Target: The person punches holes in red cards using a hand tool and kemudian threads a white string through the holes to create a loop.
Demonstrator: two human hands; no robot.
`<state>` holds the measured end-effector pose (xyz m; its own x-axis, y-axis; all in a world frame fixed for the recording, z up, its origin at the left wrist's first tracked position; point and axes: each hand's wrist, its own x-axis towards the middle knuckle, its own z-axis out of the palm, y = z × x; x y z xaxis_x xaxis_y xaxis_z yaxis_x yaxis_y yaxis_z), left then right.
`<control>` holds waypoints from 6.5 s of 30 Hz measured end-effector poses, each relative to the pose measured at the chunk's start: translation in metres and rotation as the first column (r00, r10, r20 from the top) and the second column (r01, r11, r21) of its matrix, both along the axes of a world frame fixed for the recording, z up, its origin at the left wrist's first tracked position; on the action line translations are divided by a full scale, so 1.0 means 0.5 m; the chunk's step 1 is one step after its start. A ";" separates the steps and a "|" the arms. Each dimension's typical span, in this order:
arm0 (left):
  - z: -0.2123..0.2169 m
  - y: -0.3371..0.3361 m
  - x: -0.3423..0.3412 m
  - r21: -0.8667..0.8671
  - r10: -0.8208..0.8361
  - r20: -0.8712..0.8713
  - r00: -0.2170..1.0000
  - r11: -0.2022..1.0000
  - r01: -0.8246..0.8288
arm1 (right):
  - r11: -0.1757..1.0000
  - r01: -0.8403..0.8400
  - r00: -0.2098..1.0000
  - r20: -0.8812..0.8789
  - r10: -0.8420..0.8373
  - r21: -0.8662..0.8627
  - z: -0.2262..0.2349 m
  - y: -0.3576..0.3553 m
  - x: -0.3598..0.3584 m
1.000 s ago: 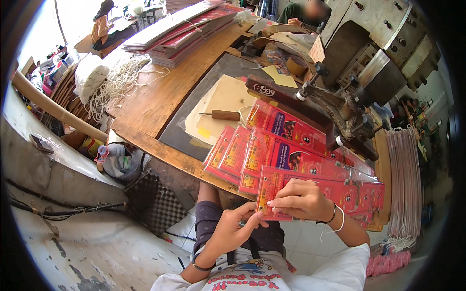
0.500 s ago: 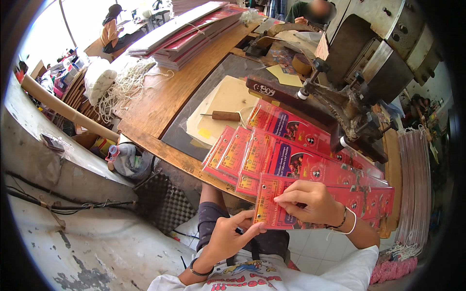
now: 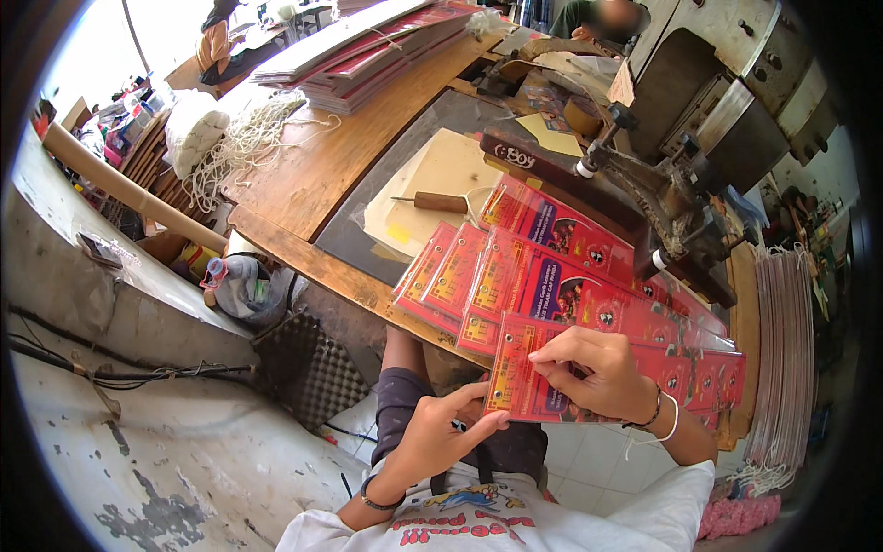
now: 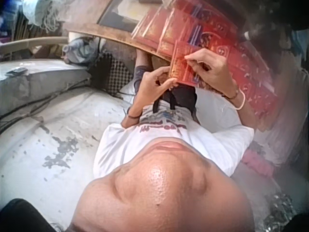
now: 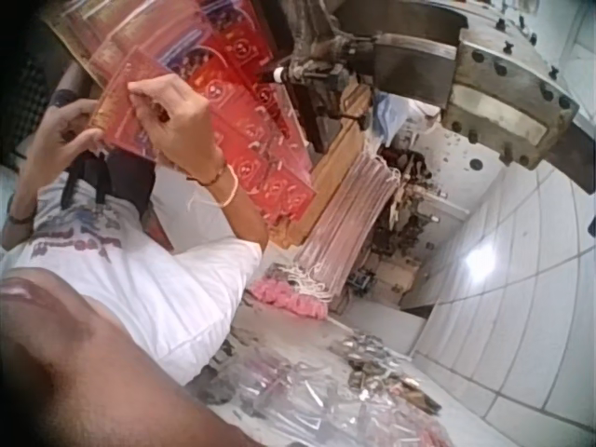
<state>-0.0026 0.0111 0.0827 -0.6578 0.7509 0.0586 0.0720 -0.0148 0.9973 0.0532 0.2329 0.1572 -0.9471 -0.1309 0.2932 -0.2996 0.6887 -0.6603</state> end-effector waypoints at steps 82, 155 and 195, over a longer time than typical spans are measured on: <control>-0.043 0.076 -0.029 0.615 -0.377 0.566 0.733 0.785 -0.071 | 0.838 -0.070 0.997 0.065 0.042 0.541 0.079 -0.069 -0.035; -0.061 -0.037 -0.033 0.273 -0.160 0.365 0.917 0.960 0.059 | 0.870 -0.175 0.983 0.034 0.180 0.462 0.023 -0.126 -0.007; -0.088 -0.003 0.009 0.444 -0.206 0.727 0.655 0.869 -0.220 | 0.884 -0.081 0.995 -0.010 0.097 0.460 0.006 -0.118 -0.009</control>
<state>0.0020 0.0095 0.0388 -0.6382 0.7614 -0.1141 -0.6706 -0.4770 0.5681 0.0489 0.1741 0.1602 -0.9161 -0.3415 0.2100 -0.3898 0.8814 -0.2667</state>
